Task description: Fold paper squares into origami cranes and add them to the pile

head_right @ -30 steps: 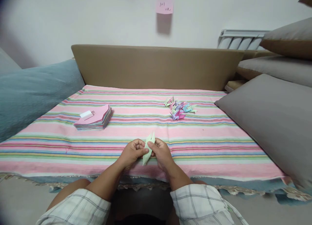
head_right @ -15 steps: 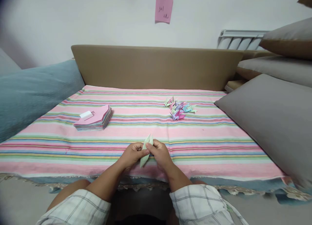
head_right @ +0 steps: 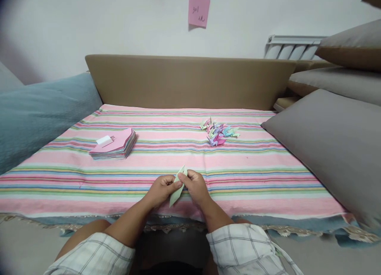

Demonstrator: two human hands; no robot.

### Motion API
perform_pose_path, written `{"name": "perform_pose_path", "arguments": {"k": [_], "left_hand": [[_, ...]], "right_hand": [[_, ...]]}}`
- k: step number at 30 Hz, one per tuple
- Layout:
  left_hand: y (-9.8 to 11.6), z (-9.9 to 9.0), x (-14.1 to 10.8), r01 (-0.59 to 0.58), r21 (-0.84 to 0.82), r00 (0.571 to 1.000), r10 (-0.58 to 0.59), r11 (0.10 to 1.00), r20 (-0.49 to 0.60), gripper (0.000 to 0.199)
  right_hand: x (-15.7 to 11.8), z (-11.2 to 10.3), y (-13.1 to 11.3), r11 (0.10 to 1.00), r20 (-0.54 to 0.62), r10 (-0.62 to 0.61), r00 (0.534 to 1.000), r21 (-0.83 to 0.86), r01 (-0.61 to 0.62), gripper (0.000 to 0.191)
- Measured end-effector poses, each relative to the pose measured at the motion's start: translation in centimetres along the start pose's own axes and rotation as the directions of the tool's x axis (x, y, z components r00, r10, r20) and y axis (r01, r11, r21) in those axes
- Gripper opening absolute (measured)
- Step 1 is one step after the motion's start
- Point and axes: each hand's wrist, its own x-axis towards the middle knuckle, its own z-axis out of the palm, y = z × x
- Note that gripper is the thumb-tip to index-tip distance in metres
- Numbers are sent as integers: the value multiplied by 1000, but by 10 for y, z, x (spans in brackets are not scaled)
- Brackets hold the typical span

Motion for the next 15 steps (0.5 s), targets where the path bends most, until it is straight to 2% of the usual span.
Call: {"name": "perform_pose_path", "arguments": {"k": [10, 15], "left_hand": [[2, 2, -3, -20, 58, 1000, 19, 998, 22, 38], [4, 3, -4, -20, 61, 999, 18, 998, 31, 40]], "right_hand": [[-2, 0, -9, 989, -60, -107, 993, -105, 100, 40], [-2, -1, -7, 984, -86, -115, 990, -143, 102, 43]]}}
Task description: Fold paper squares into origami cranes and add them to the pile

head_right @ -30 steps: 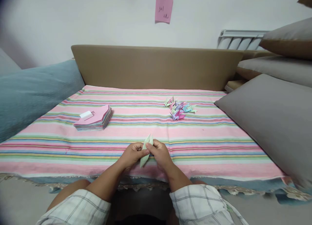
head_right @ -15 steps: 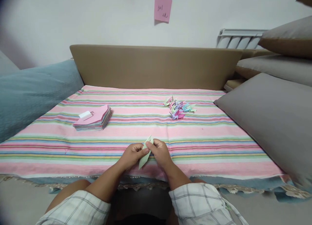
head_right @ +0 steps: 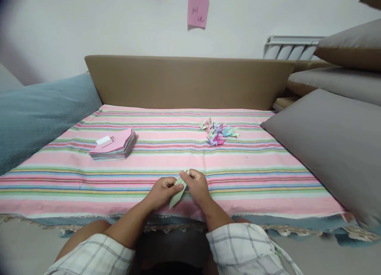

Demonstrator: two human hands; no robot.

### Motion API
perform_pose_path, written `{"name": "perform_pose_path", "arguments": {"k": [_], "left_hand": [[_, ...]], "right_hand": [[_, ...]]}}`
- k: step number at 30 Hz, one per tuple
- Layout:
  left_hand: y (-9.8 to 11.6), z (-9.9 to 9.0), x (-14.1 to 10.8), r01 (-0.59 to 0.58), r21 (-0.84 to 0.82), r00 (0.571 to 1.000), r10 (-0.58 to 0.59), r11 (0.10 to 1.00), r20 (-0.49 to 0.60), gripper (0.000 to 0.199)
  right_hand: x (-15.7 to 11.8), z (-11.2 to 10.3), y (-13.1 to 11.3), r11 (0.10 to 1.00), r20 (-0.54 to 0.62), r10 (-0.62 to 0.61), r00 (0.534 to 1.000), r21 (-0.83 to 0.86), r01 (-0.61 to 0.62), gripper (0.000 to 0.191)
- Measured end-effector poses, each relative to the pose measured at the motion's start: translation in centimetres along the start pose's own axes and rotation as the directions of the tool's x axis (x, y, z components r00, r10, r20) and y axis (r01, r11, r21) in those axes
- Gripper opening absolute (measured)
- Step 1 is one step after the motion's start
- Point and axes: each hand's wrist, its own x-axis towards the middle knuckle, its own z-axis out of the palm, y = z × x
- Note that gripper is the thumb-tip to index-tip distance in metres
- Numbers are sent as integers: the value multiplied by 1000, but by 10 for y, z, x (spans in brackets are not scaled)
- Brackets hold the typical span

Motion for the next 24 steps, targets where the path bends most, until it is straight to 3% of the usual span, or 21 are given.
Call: {"name": "perform_pose_path", "arguments": {"k": [5, 9, 13, 16, 21, 24], "left_hand": [[0, 1, 0, -3, 2, 1000, 3, 1000, 25, 40], [-1, 2, -1, 47, -85, 998, -44, 995, 36, 40], [-3, 2, 0, 63, -138, 998, -62, 988, 8, 40], [-4, 1, 1, 15, -30, 1000, -15, 999, -11, 39], [-3, 5, 2, -62, 250, 991, 90, 966, -102, 37], [-2, 6, 2, -54, 298, 988, 95, 953, -125, 39]], "right_hand": [[0, 0, 4, 999, -46, 4, 999, -33, -5, 46], [1, 0, 6, 996, -61, 65, 996, 66, -61, 46], [1, 1, 5, 970, 104, 160, 982, 170, -176, 40], [1, 1, 2, 972, 195, 174, 965, 124, -200, 33], [1, 0, 4, 972, 110, 185, 977, 126, -198, 33], [1, 1, 8, 970, 91, 188, 978, 141, -200, 34]]}}
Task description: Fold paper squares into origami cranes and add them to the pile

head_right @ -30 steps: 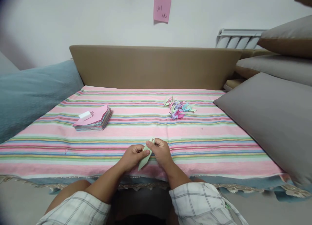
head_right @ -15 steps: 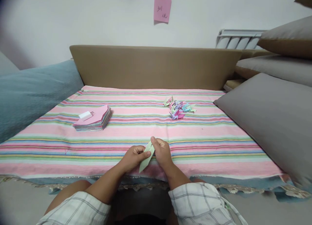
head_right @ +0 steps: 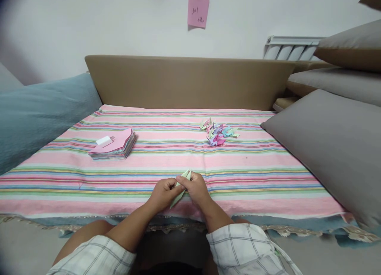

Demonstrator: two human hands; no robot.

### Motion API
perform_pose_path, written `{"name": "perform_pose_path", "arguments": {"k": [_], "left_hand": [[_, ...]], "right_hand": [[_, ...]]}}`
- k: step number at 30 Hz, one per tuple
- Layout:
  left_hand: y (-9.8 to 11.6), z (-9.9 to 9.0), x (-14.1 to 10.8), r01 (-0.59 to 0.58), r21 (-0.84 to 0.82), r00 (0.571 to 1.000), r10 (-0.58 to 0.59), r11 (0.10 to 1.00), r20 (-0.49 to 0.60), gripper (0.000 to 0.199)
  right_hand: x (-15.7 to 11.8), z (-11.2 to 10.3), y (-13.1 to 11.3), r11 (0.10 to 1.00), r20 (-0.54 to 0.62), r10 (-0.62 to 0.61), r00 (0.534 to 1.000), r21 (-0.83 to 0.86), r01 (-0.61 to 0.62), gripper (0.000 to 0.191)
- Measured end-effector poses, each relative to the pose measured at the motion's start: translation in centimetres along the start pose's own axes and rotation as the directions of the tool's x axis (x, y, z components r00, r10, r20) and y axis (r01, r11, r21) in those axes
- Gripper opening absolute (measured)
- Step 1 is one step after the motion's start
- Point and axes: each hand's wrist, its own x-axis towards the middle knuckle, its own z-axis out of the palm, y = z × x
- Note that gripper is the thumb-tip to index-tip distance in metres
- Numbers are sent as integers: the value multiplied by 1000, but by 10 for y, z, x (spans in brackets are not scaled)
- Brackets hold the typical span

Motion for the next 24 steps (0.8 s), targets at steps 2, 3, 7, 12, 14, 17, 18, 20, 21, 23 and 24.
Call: {"name": "perform_pose_path", "arguments": {"k": [2, 3, 7, 12, 14, 17, 18, 20, 21, 23, 24], "left_hand": [[0, 0, 0, 22, -41, 999, -21, 999, 27, 38], [0, -1, 0, 37, -78, 998, -33, 996, 46, 38], [0, -4, -1, 79, -208, 994, -60, 975, 95, 40], [-2, -6, -2, 128, -291, 981, -78, 948, 177, 42], [-3, -7, -2, 144, -307, 975, -83, 941, 204, 43], [-4, -8, -1, 159, -316, 970, -89, 935, 226, 43], [-4, -8, -1, 165, -315, 968, -92, 934, 235, 43], [-3, -8, -1, 168, -301, 964, -93, 939, 248, 43], [-2, -8, -1, 165, -291, 964, -91, 942, 251, 43], [-2, -8, -1, 159, -275, 963, -87, 948, 254, 44], [-2, -8, -1, 158, -273, 963, -87, 949, 255, 44]], "right_hand": [[1, 1, 2, 1000, 17, 16, 1000, 18, -17, 36], [1, 1, 2, 999, 20, 23, 1000, 29, -23, 36], [1, 2, 1, 999, -6, -17, 1000, 36, 18, 40], [1, 1, -2, 999, -13, -45, 999, 25, 45, 44], [1, 0, -2, 998, -29, -57, 998, 29, 58, 42], [2, -1, 0, 997, -55, -63, 997, 32, 64, 40], [2, -1, 1, 997, -68, -58, 996, 41, 61, 40], [3, -1, 2, 996, -105, -45, 993, 72, 52, 41], [4, -1, 2, 995, -124, -38, 992, 90, 49, 41], [5, -1, 2, 992, -149, -28, 988, 114, 46, 40], [5, 0, 2, 992, -157, -26, 987, 121, 46, 39]]}}
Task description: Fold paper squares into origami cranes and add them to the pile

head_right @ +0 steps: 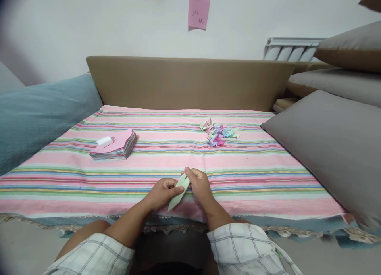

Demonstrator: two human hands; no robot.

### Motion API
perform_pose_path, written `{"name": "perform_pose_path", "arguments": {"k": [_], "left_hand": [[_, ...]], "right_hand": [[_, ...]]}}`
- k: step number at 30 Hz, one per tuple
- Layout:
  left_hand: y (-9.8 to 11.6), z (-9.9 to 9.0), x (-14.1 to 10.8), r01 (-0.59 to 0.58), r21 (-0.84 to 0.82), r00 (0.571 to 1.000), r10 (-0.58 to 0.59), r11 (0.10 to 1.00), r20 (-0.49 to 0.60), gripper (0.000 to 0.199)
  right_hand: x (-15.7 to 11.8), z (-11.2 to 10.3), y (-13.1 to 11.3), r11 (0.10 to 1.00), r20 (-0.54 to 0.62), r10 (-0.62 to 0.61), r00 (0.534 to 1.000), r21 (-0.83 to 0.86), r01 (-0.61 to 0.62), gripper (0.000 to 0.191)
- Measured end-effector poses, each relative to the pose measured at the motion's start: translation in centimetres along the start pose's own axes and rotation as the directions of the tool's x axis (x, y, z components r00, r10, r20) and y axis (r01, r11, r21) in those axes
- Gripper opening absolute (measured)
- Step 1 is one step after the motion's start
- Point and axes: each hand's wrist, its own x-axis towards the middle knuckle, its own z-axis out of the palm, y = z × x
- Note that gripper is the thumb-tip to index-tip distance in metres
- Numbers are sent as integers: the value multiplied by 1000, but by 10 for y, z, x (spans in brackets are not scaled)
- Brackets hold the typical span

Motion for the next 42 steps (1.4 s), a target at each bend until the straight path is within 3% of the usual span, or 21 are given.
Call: {"name": "perform_pose_path", "arguments": {"k": [6, 9, 13, 19, 26, 30, 38, 42], "left_hand": [[-3, -1, 2, 16, -25, 1000, -16, 1000, -16, 44], [-4, -1, 2, 11, -83, 998, -16, 996, -58, 44], [-2, -1, 2, 4, -109, 996, -13, 994, -86, 44], [-1, -2, 3, 55, -160, 998, -55, 986, 9, 39], [-4, -2, 4, 72, -176, 997, -68, 982, 29, 37], [-2, -1, 3, 128, -235, 992, -120, 964, 47, 40], [0, 0, -1, 210, -109, 978, -209, 972, 19, 46], [0, -1, -3, 204, -61, 978, -202, 977, 49, 48]], "right_hand": [[-2, 3, -6, 994, -18, 62, 998, 90, -60, 48], [-3, 3, -7, 990, 87, 99, 991, 88, -107, 48], [-3, 2, -5, 992, 222, 108, 969, -94, -89, 39], [0, -3, -5, 988, 140, 51, 989, -152, -30, 40], [1, -5, -4, 975, 127, -16, 992, -220, 44, 39], [1, -3, -7, 977, 58, -52, 997, -203, 63, 39], [6, -6, -8, 984, -23, -83, 996, -159, 78, 37], [7, -8, -8, 984, 0, -72, 997, -166, 71, 36]]}}
